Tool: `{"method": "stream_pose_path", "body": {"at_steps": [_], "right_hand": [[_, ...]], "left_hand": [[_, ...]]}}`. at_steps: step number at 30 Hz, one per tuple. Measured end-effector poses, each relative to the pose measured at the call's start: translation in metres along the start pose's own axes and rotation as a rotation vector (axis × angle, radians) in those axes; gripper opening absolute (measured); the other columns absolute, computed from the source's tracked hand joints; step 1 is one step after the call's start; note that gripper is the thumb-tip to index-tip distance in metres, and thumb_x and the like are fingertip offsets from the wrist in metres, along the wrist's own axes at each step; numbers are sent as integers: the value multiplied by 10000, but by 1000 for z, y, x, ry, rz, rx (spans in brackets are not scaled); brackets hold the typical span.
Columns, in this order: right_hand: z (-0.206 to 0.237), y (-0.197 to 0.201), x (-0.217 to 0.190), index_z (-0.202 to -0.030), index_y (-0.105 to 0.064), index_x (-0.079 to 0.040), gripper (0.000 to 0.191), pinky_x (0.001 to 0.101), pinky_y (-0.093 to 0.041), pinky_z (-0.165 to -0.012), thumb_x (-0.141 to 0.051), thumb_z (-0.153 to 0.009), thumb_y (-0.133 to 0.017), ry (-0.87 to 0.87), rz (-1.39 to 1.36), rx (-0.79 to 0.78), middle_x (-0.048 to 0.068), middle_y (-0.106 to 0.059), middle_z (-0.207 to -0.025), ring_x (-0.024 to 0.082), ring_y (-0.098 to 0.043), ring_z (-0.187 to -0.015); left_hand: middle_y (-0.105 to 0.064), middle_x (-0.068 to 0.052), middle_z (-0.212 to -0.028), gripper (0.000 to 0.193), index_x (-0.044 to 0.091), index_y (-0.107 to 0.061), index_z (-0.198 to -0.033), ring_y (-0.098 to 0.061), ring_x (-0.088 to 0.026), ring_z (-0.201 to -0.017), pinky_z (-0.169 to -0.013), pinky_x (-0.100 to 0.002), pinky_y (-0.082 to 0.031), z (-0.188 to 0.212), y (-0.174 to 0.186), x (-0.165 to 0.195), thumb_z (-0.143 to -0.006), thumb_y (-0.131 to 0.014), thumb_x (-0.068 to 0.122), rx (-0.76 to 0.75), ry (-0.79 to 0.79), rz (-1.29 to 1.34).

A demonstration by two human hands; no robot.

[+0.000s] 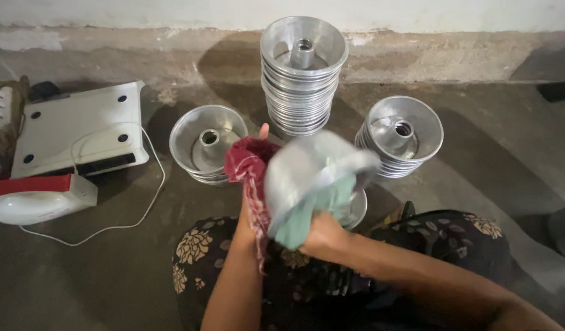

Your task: The person sits on the floor and wipes metal parts with two cloths, one red and one green. They handle each part individually, wiping both the inside and outside surfaces, then stack the cleaned parts into piles.

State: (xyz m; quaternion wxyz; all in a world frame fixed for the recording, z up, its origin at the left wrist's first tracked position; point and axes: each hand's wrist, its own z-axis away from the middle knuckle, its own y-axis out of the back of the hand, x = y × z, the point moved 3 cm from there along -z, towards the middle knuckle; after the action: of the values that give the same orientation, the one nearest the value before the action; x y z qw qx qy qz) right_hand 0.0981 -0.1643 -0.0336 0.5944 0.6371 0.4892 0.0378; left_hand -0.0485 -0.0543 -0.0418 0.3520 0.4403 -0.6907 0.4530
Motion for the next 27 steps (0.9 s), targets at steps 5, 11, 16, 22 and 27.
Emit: {"method": "stream_pose_path", "body": {"at_steps": [5, 11, 16, 22, 27], "right_hand": [[1, 16, 14, -1004, -700, 40, 320, 390, -570, -706, -211, -815, -757, -64, -89, -47, 126, -708, -918, 256, -691, -769], [-34, 90, 7, -1029, -696, 112, 371, 410, -555, -630, -170, -796, -753, -756, -1091, 658, 195, -702, -907, 268, -679, -694], [-32, 60, -3, -1039, -691, 33, 330, 338, -576, -802, -167, -806, -811, -484, -545, 400, 131, -735, -972, 171, -684, -879], [3, 1, 13, -1115, -656, -24, 426, 383, -570, -875, -216, -777, -832, -82, -194, 149, 126, -712, -1044, 217, -688, -971], [3, 45, 0, -1212, -582, -21, 567, 395, -568, -922, -267, -777, -850, -19, -123, 274, 142, -688, -1111, 269, -688, -1023]], "left_hand": [[-632, -101, -1218, 506, 29, -560, -1377, -613, -218, -1082, -927, -364, -529, 9, 6, -14, -957, -741, 246, -11, 56, 95], [-620, -111, -1248, 523, 30, -552, -1405, -599, -228, -1111, -945, -363, -520, 36, -12, -86, -995, -733, 299, -94, 172, 227], [-622, -99, -1278, 506, 36, -556, -1361, -607, -214, -1157, -1000, -358, -522, 22, -3, -56, -938, -748, 240, -74, 35, 23], [-634, -75, -1217, 405, 44, -577, -1298, -615, -198, -1105, -957, -344, -527, 14, -5, 2, -957, -721, 209, -58, 25, 40], [-644, -55, -1166, 321, 50, -595, -1246, -623, -184, -1062, -922, -332, -532, 30, -6, -17, -973, -700, 184, -36, 147, 171]]}}
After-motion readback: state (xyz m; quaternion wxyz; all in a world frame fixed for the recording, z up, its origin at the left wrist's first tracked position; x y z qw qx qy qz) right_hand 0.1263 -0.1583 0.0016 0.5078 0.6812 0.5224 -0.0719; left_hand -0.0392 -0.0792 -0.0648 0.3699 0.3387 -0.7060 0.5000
